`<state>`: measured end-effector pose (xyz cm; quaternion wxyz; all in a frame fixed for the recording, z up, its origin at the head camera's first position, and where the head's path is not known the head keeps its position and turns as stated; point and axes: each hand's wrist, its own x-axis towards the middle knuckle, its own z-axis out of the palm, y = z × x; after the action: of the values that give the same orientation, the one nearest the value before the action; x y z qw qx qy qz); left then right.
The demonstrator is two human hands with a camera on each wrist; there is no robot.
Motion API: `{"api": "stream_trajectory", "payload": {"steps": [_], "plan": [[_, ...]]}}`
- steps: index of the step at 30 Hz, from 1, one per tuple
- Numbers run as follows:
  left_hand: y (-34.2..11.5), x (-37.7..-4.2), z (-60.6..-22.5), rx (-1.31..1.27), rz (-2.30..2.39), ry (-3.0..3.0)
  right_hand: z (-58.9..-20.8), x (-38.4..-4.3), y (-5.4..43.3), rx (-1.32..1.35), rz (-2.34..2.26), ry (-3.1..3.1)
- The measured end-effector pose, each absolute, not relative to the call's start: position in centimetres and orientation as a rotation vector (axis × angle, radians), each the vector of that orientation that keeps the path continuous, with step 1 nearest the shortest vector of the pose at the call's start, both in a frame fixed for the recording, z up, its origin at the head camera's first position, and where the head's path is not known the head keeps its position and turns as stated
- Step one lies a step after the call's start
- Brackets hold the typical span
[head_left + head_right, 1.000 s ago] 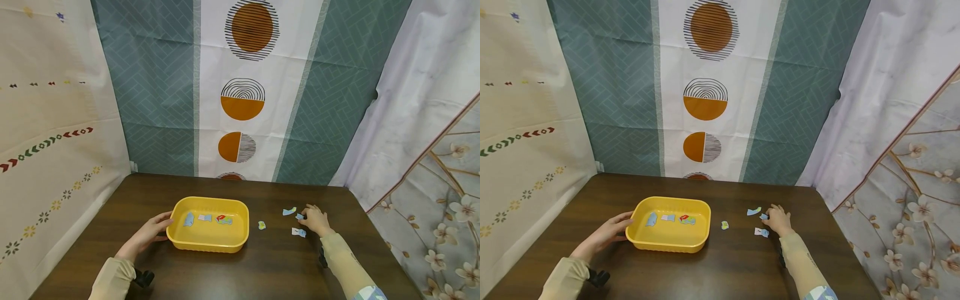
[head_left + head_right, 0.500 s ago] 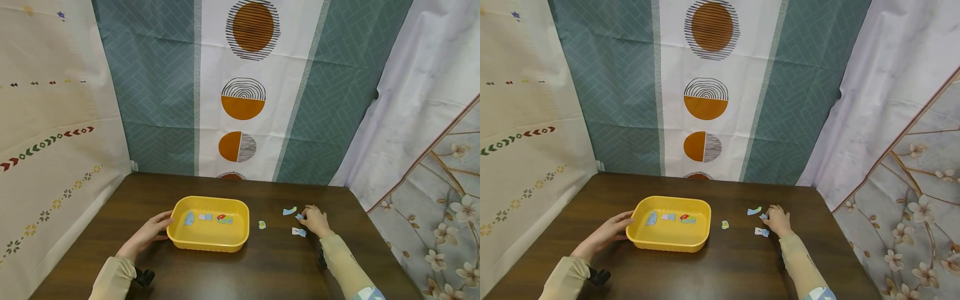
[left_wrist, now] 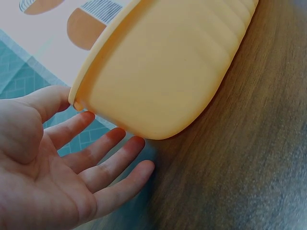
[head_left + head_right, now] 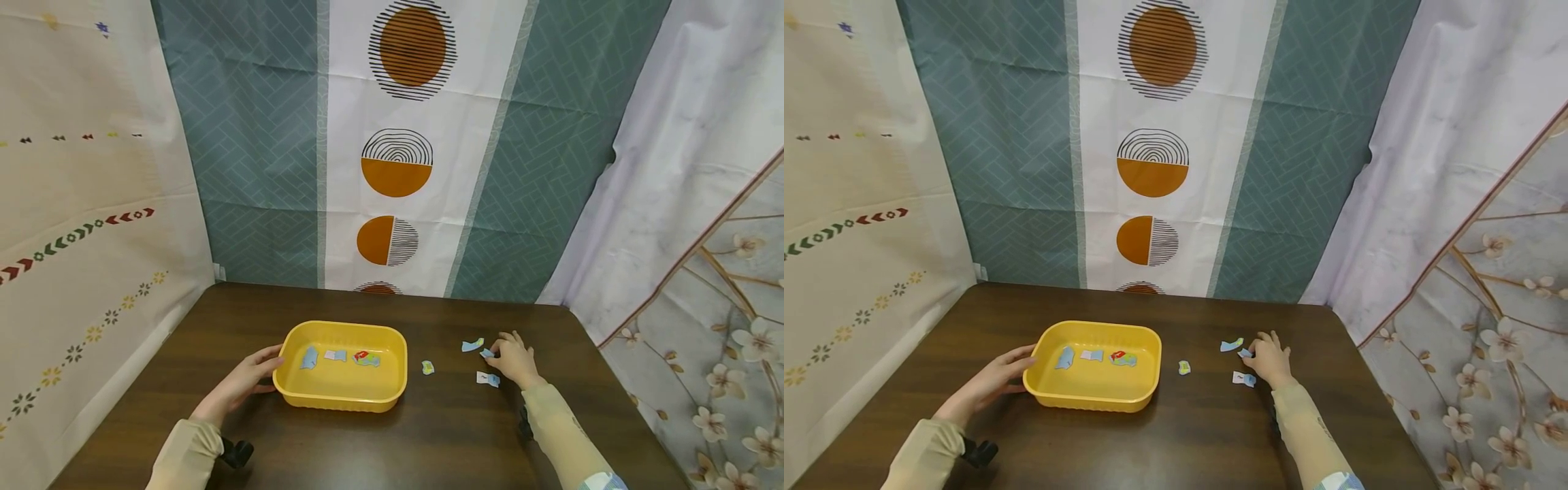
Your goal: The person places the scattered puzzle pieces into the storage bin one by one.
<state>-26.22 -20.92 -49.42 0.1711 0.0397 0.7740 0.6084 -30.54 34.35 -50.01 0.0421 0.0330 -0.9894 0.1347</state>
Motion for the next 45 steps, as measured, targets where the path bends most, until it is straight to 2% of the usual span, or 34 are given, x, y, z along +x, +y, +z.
{"api": "stream_trajectory", "payload": {"steps": [14, 26, 45], "plan": [[-21.5, -25.8, -49.4, 0.092, 1.736, 2.210, -48.1, -30.1, 31.3, 0.139, 0.474, -2.977], [-20.3, -26.5, -49.3, 0.150, 1.745, 2.184, -44.9, -29.9, 29.0, 0.225, 0.479, -2.918], [-21.0, -26.2, -49.3, 0.147, 1.757, 2.179, -41.7, -30.8, 18.0, 0.457, 0.442, -2.887]]}}
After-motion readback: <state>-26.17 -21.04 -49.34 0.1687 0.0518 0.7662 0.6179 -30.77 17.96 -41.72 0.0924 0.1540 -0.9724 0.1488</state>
